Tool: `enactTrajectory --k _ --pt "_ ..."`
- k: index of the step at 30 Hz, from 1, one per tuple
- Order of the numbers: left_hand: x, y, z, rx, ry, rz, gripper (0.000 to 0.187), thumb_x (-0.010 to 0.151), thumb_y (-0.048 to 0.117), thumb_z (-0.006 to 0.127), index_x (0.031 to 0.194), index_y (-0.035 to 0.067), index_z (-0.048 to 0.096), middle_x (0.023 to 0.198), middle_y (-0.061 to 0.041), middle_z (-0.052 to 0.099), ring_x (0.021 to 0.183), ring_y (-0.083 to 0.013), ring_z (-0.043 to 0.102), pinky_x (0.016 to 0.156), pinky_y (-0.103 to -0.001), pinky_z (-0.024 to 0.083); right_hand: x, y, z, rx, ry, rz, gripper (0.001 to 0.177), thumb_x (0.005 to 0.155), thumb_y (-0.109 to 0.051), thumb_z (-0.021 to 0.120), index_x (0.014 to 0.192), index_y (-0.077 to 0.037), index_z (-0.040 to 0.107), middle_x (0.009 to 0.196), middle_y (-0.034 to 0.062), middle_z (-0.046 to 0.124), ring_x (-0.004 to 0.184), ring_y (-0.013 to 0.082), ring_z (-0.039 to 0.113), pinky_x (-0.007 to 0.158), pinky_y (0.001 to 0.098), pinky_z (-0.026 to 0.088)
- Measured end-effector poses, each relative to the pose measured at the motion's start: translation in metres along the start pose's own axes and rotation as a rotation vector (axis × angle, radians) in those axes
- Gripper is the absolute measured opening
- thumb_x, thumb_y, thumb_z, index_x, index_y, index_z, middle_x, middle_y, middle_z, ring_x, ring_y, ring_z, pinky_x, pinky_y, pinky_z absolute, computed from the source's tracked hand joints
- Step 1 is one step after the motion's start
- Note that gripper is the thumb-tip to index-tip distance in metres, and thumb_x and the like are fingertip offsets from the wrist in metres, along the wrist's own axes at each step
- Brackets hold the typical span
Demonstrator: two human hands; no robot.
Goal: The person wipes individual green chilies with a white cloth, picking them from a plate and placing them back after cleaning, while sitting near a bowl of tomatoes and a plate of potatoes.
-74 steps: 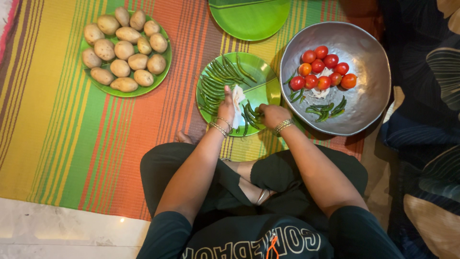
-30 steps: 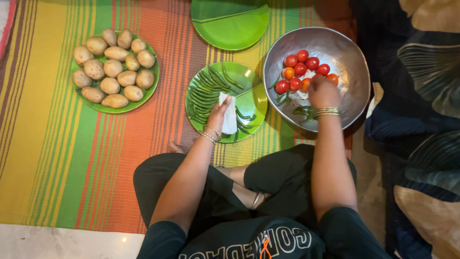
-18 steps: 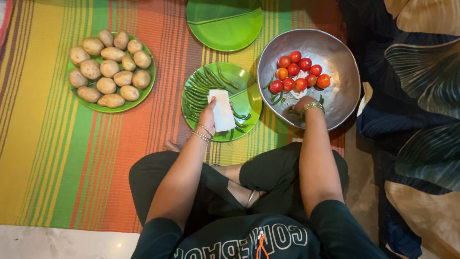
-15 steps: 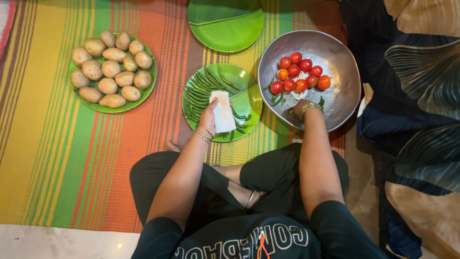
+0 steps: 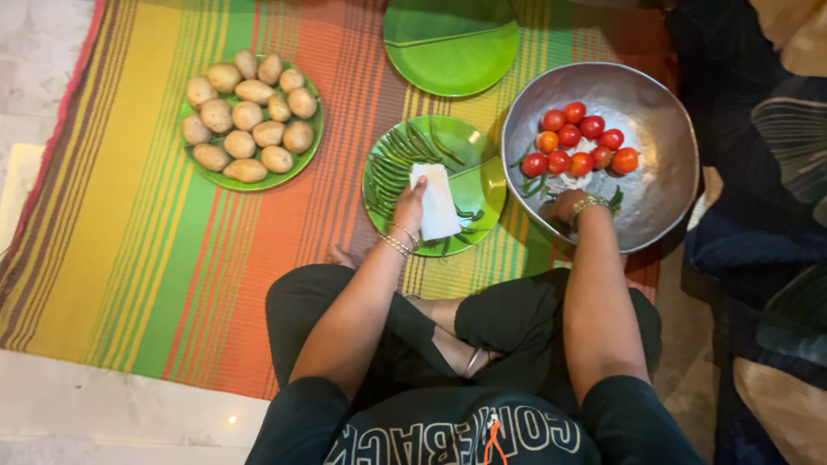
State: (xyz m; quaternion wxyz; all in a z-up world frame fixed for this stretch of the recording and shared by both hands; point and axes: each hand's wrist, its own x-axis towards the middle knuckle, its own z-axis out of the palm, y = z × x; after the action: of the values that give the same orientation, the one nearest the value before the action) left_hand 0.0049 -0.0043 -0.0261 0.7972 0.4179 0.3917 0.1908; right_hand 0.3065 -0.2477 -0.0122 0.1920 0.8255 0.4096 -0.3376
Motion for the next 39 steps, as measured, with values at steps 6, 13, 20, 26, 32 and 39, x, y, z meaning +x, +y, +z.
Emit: enactTrajectory --k 6,13,20,26,32,39 --pt "-0.004 0.001 0.004 -0.033 -0.016 0.006 0.048 0.100 0.041 0.058 0.127 0.001 0.061 0.112 -0.010 0.070 0.098 -0.0206 0.066 0.088 -0.036 0.054 -0.011 0.005 -0.025 0.348 0.383 0.235 0.033 0.094 -0.028 0.061 0.107 -0.002 0.076 0.115 0.0284 0.068 0.103 0.0437 0.067 0.089 0.0508 0.053" --pt "-0.004 0.004 0.007 -0.106 -0.002 -0.008 0.074 0.093 0.066 0.058 0.123 -0.001 0.066 0.107 -0.009 0.070 0.091 -0.0176 0.066 0.084 -0.034 0.056 -0.068 -0.039 -0.073 0.884 1.084 -0.113 0.015 0.090 -0.003 0.070 0.105 0.001 0.066 0.101 0.0177 0.069 0.089 0.0308 0.068 0.080 0.0400 0.056" --pt "-0.022 0.034 0.018 -0.190 0.008 0.014 0.071 0.088 0.071 0.058 0.112 0.004 0.063 0.093 -0.007 0.068 0.082 -0.0185 0.067 0.074 -0.036 0.059 -0.063 -0.148 -0.056 1.648 0.716 -0.546 0.030 0.088 0.017 0.057 0.110 -0.003 0.054 0.097 0.0029 0.060 0.088 0.0132 0.063 0.080 0.0294 0.055" --pt "-0.029 0.042 0.019 -0.078 0.047 0.172 0.055 0.091 0.051 0.068 0.115 0.002 0.065 0.100 -0.009 0.071 0.088 -0.0194 0.068 0.079 -0.036 0.057 -0.078 -0.213 -0.037 1.826 0.451 -0.635 0.036 0.092 0.013 0.058 0.122 -0.005 0.053 0.098 0.0036 0.063 0.093 0.0152 0.068 0.088 0.0286 0.056" --pt "0.007 -0.012 0.004 -0.163 0.045 0.119 0.031 0.096 0.022 0.059 0.119 0.002 0.065 0.104 -0.008 0.073 0.091 -0.0180 0.068 0.083 -0.033 0.055 -0.085 -0.225 -0.036 1.765 0.395 -0.658 0.029 0.095 0.010 0.062 0.122 0.000 0.060 0.112 0.0064 0.069 0.103 0.0148 0.071 0.095 0.0295 0.056" --pt "0.001 -0.009 0.003 -0.286 -0.035 -0.038 0.029 0.105 0.025 0.058 0.112 -0.001 0.066 0.099 -0.010 0.072 0.085 -0.0179 0.067 0.080 -0.032 0.054 -0.061 -0.220 -0.024 1.400 0.666 -0.567 0.021 0.095 0.004 0.070 0.115 0.001 0.066 0.103 0.0038 0.069 0.089 0.0107 0.065 0.081 0.0271 0.055"
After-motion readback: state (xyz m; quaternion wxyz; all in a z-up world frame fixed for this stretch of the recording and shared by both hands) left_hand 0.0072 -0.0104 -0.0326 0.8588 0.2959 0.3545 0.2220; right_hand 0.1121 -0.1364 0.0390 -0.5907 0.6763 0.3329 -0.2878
